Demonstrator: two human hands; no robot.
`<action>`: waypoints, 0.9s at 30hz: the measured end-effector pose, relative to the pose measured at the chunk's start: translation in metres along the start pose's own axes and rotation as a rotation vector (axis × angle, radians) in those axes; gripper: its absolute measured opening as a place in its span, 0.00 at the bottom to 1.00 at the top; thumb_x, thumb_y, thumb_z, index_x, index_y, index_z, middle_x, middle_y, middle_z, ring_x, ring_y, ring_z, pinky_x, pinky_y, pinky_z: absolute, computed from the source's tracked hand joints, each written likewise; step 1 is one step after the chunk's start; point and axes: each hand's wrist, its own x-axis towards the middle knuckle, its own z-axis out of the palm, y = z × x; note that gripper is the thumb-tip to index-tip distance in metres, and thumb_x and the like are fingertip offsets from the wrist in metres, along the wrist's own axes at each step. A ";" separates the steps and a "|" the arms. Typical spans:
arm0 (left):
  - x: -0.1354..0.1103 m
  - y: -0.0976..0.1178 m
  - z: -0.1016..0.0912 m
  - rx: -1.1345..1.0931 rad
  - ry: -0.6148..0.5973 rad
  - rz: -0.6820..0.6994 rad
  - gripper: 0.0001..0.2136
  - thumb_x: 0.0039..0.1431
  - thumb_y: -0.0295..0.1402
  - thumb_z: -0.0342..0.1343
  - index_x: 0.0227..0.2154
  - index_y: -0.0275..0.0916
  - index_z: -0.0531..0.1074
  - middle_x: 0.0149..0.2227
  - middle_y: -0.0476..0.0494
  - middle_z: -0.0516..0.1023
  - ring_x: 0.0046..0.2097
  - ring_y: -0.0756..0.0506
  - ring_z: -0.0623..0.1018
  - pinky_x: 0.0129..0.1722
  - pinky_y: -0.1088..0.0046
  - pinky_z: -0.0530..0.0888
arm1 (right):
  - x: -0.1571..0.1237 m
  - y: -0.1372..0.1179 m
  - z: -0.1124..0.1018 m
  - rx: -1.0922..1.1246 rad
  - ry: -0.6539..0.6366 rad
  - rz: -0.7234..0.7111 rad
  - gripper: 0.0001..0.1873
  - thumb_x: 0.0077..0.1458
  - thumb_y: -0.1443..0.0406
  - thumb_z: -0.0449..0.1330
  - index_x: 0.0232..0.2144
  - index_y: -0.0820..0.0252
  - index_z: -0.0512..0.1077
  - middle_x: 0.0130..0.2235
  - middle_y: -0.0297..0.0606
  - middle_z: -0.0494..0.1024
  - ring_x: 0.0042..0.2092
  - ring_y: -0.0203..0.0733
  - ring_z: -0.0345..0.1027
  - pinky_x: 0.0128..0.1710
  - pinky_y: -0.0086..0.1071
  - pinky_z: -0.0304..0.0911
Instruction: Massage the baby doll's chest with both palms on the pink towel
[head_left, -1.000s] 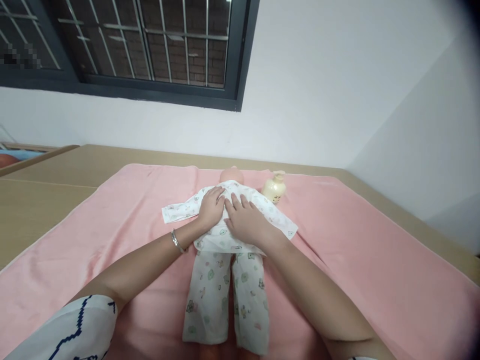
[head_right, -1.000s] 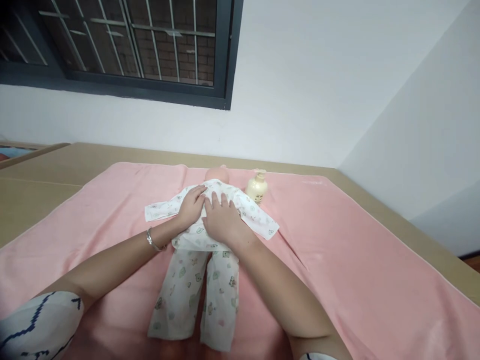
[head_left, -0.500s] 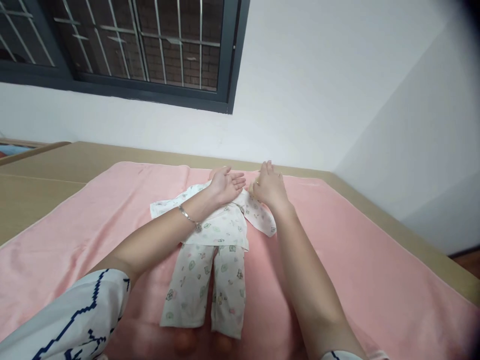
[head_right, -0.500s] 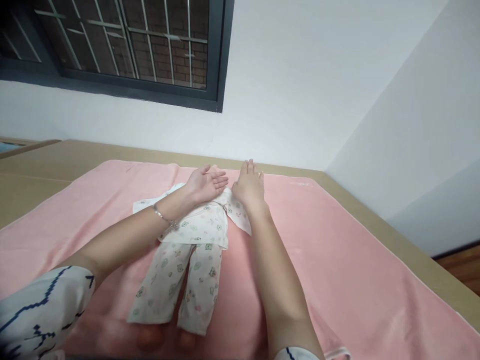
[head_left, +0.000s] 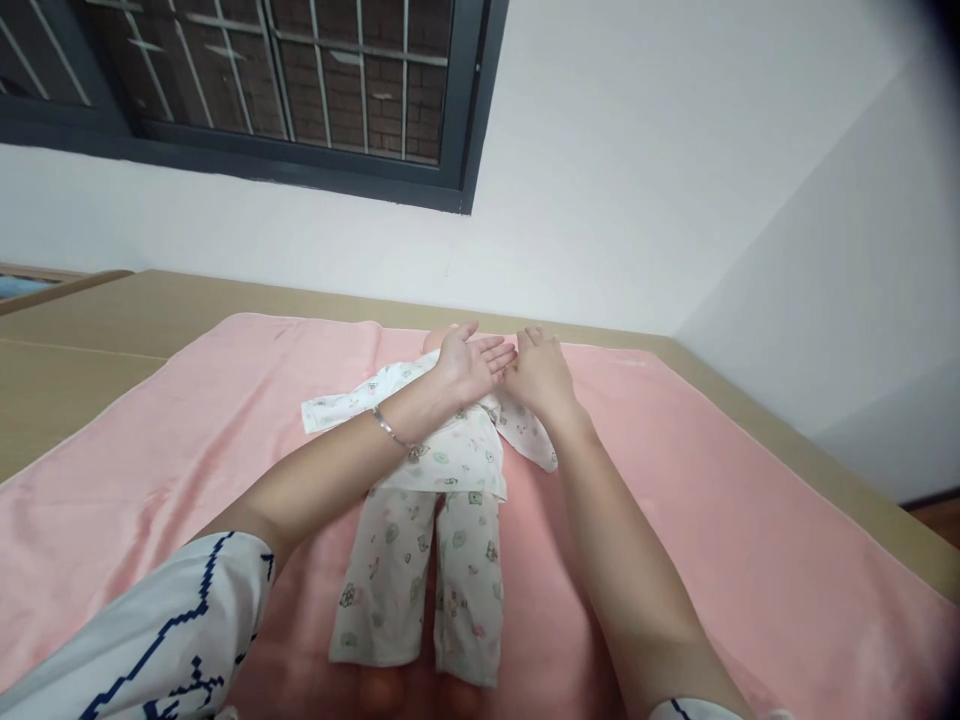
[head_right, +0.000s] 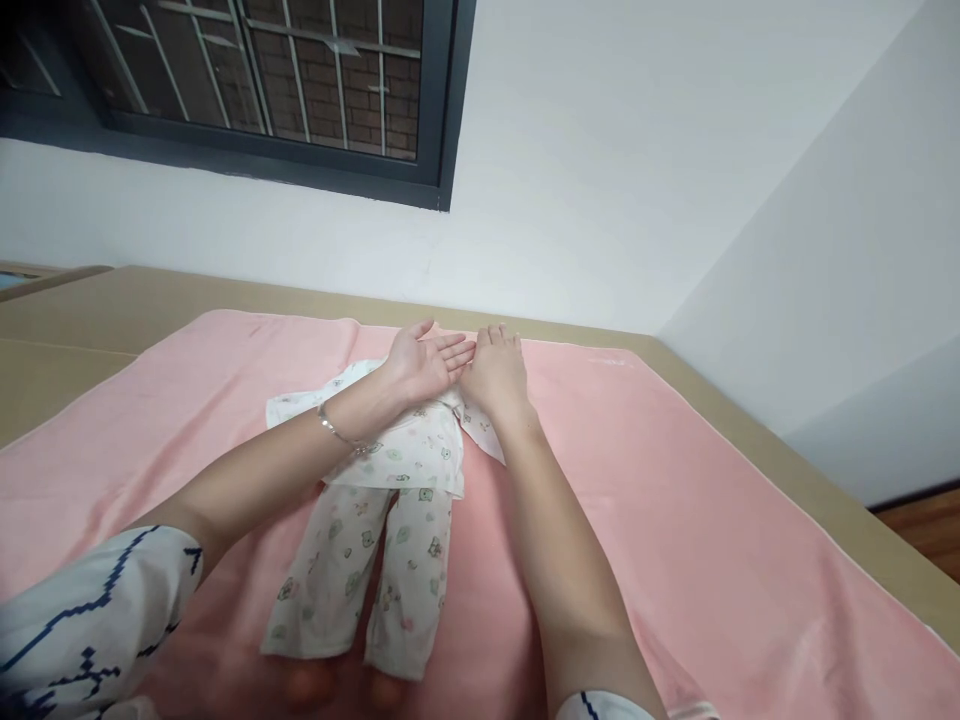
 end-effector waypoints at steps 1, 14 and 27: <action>-0.009 0.000 -0.004 0.014 0.005 -0.010 0.32 0.66 0.45 0.42 0.65 0.26 0.57 0.63 0.28 0.66 0.65 0.43 0.68 0.61 0.71 0.68 | 0.001 0.000 0.000 0.003 0.005 0.000 0.26 0.53 0.71 0.51 0.55 0.78 0.66 0.59 0.60 0.69 0.63 0.60 0.57 0.64 0.53 0.51; -0.098 0.036 -0.028 0.173 0.151 -0.081 0.24 0.64 0.37 0.45 0.61 0.34 0.63 0.63 0.31 0.67 0.64 0.41 0.70 0.62 0.65 0.68 | -0.002 -0.019 0.009 0.001 0.040 0.152 0.31 0.55 0.66 0.52 0.59 0.79 0.60 0.68 0.65 0.53 0.70 0.65 0.41 0.65 0.62 0.40; -0.152 0.044 -0.015 0.231 0.032 -0.050 0.28 0.68 0.53 0.34 0.60 0.44 0.66 0.56 0.38 0.74 0.66 0.33 0.65 0.63 0.49 0.66 | -0.112 -0.147 -0.069 0.626 0.058 -0.631 0.40 0.68 0.55 0.44 0.70 0.49 0.23 0.73 0.37 0.43 0.73 0.47 0.29 0.73 0.53 0.41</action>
